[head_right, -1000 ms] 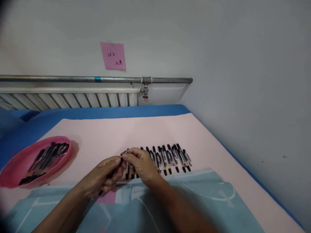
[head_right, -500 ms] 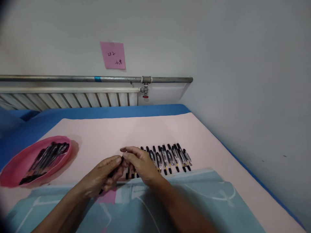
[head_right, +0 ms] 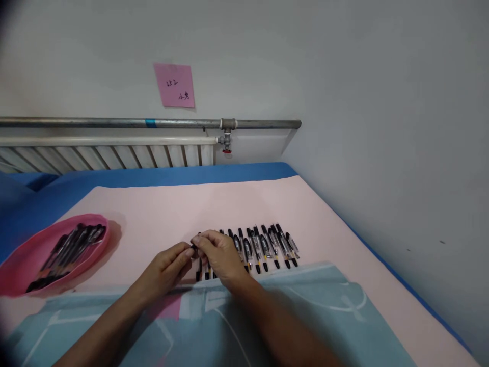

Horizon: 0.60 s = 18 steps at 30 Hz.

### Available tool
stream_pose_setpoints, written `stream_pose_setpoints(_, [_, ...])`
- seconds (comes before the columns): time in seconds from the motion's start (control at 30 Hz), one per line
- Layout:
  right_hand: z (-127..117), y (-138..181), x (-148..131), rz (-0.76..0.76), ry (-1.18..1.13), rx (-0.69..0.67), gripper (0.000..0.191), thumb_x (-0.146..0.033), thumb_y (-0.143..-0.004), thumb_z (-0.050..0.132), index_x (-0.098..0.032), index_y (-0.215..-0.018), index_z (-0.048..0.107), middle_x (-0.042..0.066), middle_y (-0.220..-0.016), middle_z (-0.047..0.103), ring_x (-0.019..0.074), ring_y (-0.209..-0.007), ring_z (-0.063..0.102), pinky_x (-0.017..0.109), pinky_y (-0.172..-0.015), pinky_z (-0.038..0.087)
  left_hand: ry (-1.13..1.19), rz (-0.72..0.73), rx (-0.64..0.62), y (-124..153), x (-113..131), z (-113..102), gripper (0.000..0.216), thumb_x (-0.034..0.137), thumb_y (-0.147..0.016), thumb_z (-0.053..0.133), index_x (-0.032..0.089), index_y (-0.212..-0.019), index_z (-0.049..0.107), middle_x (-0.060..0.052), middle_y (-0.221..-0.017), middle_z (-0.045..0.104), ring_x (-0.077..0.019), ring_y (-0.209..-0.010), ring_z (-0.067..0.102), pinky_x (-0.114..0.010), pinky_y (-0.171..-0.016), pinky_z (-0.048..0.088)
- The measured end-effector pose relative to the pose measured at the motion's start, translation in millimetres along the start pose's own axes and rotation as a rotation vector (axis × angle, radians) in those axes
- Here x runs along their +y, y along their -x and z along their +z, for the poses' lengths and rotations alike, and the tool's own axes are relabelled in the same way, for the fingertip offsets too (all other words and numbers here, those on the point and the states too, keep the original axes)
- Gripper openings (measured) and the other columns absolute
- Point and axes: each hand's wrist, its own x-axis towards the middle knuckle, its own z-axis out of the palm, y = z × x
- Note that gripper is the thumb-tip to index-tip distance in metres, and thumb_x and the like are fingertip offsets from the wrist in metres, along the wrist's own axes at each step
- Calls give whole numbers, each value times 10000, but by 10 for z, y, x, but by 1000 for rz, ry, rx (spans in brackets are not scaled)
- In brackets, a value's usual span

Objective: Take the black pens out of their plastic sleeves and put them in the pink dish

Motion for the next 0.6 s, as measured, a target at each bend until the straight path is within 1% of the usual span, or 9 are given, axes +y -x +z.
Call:
stream_pose_setpoints(0.07, [-24,-17,-16,-9,-21,23,244,-379,-744,554,-154,-827,598,-31,-579,521,63,-450,440,195,-426,342,-6,-27,50,-31,-52,-44,316,452,-822,413,175,-691,486,56,-529,381,-88,-478,332,-197,-461,253])
stream_pose_setpoints(0.13, [-54,-38,-36,-13,-37,83,261,-358,-736,554,-162,-905,585,-19,-639,554,58,-440,441,194,-410,331,-79,-27,176,-73,-112,-88,307,458,-800,448,181,-668,473,59,-527,375,-91,-484,342,-197,-469,256])
stream_pose_setpoints(0.2, [-79,-56,-50,-4,-32,131,228,-321,-725,550,-161,-885,583,-17,-639,559,50,-413,423,191,-387,305,-217,-32,294,-123,-165,-112,274,436,-777,486,185,-668,486,53,-537,410,-102,-510,383,-201,-495,276])
stream_pose_setpoints(0.23, [-86,-61,-52,4,-21,140,206,-305,-722,544,-159,-862,584,-22,-617,552,47,-398,412,191,-378,292,-295,-48,324,-150,-185,-113,250,419,-771,496,186,-683,500,47,-542,438,-109,-521,408,-206,-507,287])
stream_pose_setpoints(0.27, [-89,-64,-53,13,-8,138,188,-291,-721,537,-158,-846,585,-29,-592,541,45,-386,402,191,-374,283,-372,-74,327,-177,-201,-107,224,402,-772,494,186,-713,515,39,-550,473,-118,-530,436,-213,-519,297])
stream_pose_setpoints(0.33, [-86,-61,-48,21,16,121,172,-269,-720,532,-158,-839,588,-42,-556,517,46,-383,403,191,-378,286,-514,-128,286,-227,-217,-79,194,367,-786,471,182,-787,528,6,-601,556,-138,-559,497,-226,-538,314])
stream_pose_setpoints(0.4, [-77,-55,-40,23,38,91,165,-257,-722,534,-161,-843,593,-51,-536,498,52,-395,415,191,-390,300,-651,-171,244,-268,-219,-51,199,343,-800,443,171,-855,526,-49,-714,624,-167,-638,554,-242,-565,328])
stream_pose_setpoints(0.5, [-71,-50,-32,19,56,64,152,-250,-732,530,-166,-842,593,-57,-523,482,57,-406,417,193,-402,311,-825,-249,188,-303,-202,-31,249,352,-806,414,149,-885,533,-120,-841,654,-219,-760,593,-272,-603,346])
stream_pose_setpoints(0.6, [-73,-52,-30,17,76,62,140,-248,-737,524,-166,-830,589,-58,-522,479,58,-408,408,194,-406,308,-925,-306,143,-312,-166,-26,281,365,-781,412,137,-868,551,-148,-837,661,-258,-784,607,-297,-608,359])
